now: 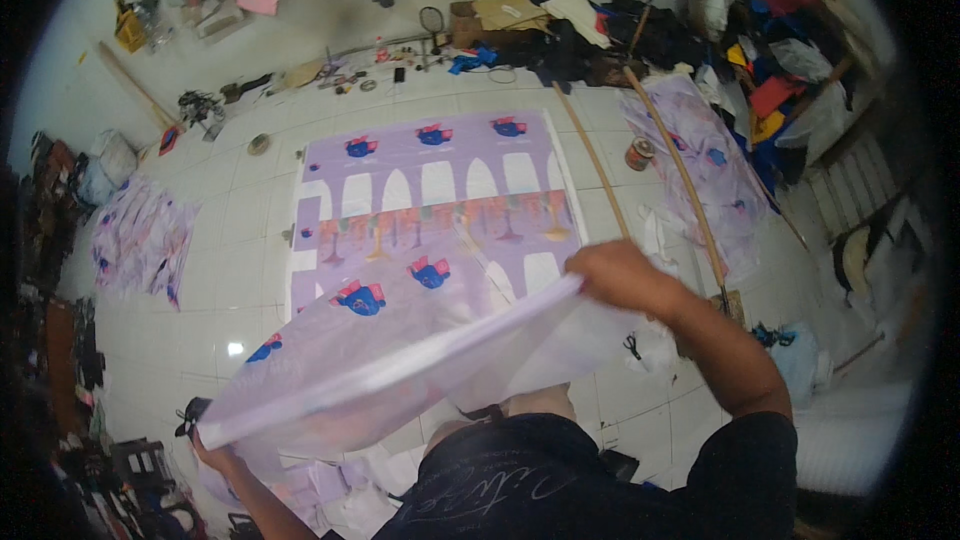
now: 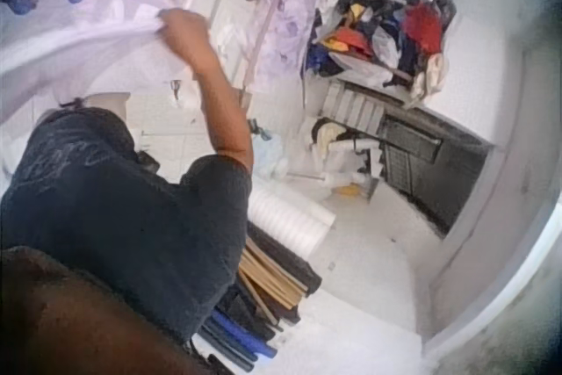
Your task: The person unrolls and spreads a sheet of printed fabric on the floor, aligns it with another sheet, and secures them together using large metal clamps.
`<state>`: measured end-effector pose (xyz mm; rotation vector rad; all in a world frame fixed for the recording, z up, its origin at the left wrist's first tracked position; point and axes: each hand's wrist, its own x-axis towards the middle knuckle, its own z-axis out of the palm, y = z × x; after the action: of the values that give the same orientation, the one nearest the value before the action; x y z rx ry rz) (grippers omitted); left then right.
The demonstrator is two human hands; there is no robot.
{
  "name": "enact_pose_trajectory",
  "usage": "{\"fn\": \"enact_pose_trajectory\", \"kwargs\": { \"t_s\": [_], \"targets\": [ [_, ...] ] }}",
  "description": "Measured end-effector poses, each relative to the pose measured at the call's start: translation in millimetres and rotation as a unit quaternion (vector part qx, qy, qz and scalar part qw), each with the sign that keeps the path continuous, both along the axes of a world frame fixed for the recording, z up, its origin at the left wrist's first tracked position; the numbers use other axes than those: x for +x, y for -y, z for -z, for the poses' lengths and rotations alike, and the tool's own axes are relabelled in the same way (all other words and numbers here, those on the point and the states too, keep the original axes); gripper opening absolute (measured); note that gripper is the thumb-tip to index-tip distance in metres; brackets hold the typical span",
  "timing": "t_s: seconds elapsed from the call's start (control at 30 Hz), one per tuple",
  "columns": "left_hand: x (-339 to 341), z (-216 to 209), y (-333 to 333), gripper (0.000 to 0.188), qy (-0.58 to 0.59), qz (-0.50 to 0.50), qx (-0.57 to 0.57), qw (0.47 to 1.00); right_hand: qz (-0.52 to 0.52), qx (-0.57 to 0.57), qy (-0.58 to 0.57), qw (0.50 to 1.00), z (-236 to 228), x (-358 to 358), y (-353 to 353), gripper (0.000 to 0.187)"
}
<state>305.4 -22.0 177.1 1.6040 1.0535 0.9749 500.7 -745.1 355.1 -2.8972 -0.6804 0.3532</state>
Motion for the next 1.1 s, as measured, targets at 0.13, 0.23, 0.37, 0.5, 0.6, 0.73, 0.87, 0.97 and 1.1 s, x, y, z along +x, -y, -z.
{"fn": "enact_pose_trajectory", "kwargs": {
  "t_s": [0.13, 0.23, 0.37, 0.5, 0.6, 0.73, 0.87, 0.97, 1.1],
  "targets": [
    [46, -44, 1, 0.042, -0.141, 0.035, 0.344, 0.928, 0.165, 0.067, 0.195, 0.964, -12, 57, 31, 0.020],
    [54, -103, 34, 0.042, 0.008, 0.193, 0.199, 0.961, 0.152, 0.142, 0.402, 0.892, -28, 71, 31, 0.024],
    [-56, -21, 19, 0.041, -0.311, 0.236, 0.499, 0.774, 0.106, 0.101, 0.452, 0.880, 44, 24, 45, 0.037],
    [-199, 120, 99, 0.042, -0.581, 0.497, 0.191, 0.616, -0.026, -0.068, -0.164, 0.984, 268, -143, 202, 0.025],
    [-282, 103, 137, 0.025, -0.631, 0.499, 0.081, 0.589, 0.085, -0.155, -0.446, 0.877, 301, -245, 177, 0.051],
    [-290, 92, 138, 0.025, -0.675, 0.426, 0.055, 0.599, 0.137, -0.058, -0.454, 0.879, 282, -273, 167, 0.047],
    [-256, 66, 117, 0.034, -0.722, 0.378, 0.140, 0.562, 0.149, -0.112, -0.373, 0.909, 261, -233, 175, 0.044],
    [-247, 45, 104, 0.032, -0.768, 0.349, 0.158, 0.514, 0.145, -0.116, -0.374, 0.909, 233, -182, 156, 0.045],
    [-199, 5, 117, 0.045, -0.801, 0.382, 0.092, 0.453, 0.194, -0.094, -0.413, 0.885, 196, -150, 159, 0.049]
  ]
}}
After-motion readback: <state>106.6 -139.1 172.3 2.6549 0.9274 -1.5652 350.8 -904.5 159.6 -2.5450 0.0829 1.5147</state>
